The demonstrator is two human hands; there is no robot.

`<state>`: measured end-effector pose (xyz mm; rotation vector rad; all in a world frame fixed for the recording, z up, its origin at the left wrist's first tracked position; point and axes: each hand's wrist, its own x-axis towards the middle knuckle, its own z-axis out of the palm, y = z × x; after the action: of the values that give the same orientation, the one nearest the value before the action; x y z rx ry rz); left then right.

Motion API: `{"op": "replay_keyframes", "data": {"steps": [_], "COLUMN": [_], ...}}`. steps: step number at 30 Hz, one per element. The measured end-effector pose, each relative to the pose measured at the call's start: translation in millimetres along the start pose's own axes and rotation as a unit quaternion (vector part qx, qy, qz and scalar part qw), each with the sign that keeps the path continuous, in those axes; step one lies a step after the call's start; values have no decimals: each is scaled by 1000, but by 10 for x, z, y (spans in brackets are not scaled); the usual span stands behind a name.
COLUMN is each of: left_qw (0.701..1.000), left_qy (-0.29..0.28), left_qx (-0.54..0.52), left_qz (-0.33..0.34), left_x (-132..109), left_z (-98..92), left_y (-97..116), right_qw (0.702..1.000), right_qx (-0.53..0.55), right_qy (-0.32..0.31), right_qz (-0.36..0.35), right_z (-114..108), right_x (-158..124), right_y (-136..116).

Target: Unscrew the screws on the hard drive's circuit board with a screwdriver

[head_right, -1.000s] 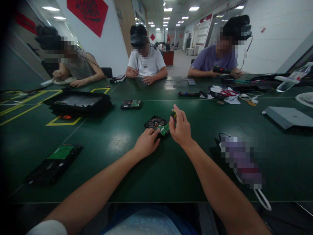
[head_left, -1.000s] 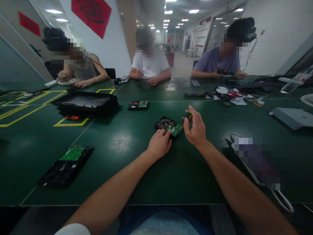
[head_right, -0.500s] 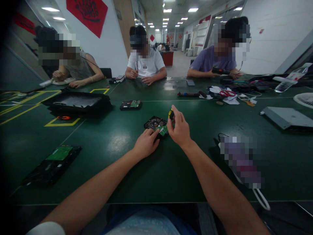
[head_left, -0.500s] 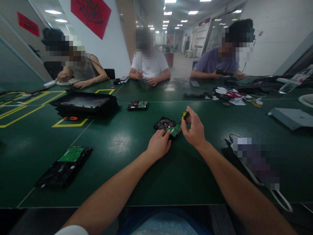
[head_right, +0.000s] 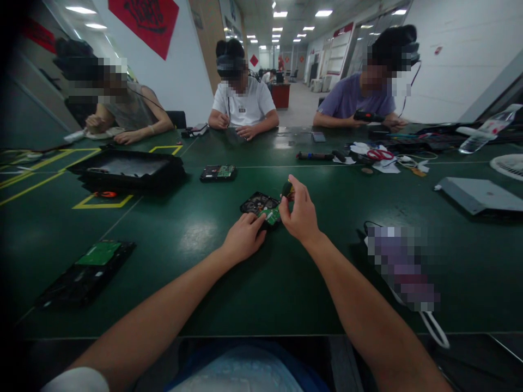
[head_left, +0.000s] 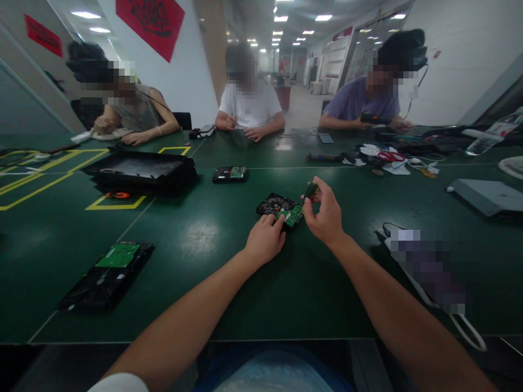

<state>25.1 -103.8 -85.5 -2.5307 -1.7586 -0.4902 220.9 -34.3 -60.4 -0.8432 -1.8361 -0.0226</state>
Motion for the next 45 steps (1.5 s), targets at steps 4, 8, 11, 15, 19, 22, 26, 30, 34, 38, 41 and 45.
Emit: {"op": "replay_keyframes", "data": {"steps": [4,8,11,15,19,22,26,30,34,38,41,45], "left_qw": [1000,1000,1000,1000,1000,1000,1000,1000,1000,1000,1000,1000], "left_qy": [6,6,9,11,10,9,8,6,5,11,10,9], "left_qx": [0,6,9,5,5,4,3,-1,-4,-1,-2,0], "left_qz": [3,4,2,5,7,6,3,5,8,7,5,5], "left_x": [3,1,-3,-3,2,3,2,4,4,-3,-6,-1], "left_z": [13,11,9,15,24,32,41,35,18,24,37,39], "left_y": [-4,-2,-2,-3,-6,-10,-16,-13,1,0,-10,-11], "right_qw": [1000,1000,1000,999,999,1000,1000,1000,1000,1000,1000,1000], "right_qx": [-4,6,13,27,10,6,17,2,8,16,14,11], "right_qy": [20,12,4,14,31,23,21,30,17,15,27,23], "right_qz": [2,-3,-3,14,5,-7,-10,-3,-4,-12,-7,-4], "right_z": [3,-14,-7,31,36,20,12,-1,-26,-29,-22,-22], "right_x": [0,8,4,-15,-18,-10,-2,3,9,10,8,12], "right_y": [-6,-37,-39,-10,3,0,-3,-18,-44,-49,-42,-45]}}
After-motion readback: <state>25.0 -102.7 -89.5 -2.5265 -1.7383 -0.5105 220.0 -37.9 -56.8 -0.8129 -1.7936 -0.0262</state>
